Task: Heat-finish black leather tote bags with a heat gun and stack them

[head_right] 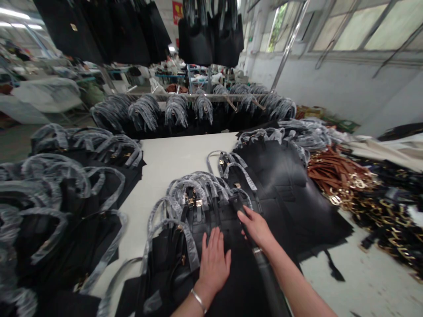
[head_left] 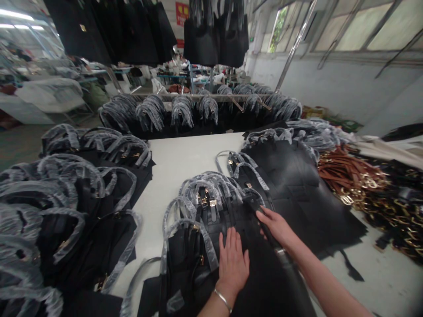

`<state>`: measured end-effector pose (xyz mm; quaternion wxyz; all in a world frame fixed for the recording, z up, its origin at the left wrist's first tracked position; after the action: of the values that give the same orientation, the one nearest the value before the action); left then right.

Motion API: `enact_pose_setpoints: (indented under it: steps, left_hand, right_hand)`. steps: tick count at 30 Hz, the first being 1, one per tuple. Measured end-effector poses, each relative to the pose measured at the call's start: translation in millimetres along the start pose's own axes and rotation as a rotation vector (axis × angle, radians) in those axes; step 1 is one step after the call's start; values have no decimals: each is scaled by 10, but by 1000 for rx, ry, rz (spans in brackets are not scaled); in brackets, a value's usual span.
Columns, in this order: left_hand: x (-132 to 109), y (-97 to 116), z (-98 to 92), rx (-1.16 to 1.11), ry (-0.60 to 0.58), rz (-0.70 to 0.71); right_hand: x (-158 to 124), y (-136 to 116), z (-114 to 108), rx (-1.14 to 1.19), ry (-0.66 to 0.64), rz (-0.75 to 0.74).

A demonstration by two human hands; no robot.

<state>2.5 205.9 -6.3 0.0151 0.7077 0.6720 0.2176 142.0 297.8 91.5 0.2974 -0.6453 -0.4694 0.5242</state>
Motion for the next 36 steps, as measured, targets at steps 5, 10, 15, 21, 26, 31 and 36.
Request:
enact_pose_setpoints:
  steps: [5, 10, 15, 21, 26, 31, 36]
  left_hand:
    - [-9, -1, -4, 7, -15, -12]
    - [-6, 11, 2, 16, -15, 6]
    - [-5, 12, -18, 8, -3, 2]
    - [-2, 8, -37, -26, -21, -6]
    - [9, 19, -47, -36, -30, -9]
    - [-6, 9, -31, -27, -40, -19]
    - [3, 16, -22, -22, -31, -2]
  right_hand:
    - [-343, 248, -301, 15, -147, 119]
    - [-256, 367, -70, 40, -116, 110]
    - [-207, 337, 21, 54, -22, 41]
    - [-502, 415, -176, -57, -234, 67]
    - [-384, 385, -66, -73, -290, 52]
    - [-393, 452, -90, -73, -354, 40]
    - [-437, 501, -101, -45, -369, 109]
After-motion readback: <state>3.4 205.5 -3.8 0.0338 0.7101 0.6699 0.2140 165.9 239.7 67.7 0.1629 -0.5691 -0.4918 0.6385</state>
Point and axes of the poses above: each hand's wrist, its own x-axis towards the middle knuckle, its own z-axis out of the palm, y = z × x, the point moved 3 cm from there along x, towards the middle knuckle, and after that the axes turned 7 degrees about -z, right-handed, at the moved point
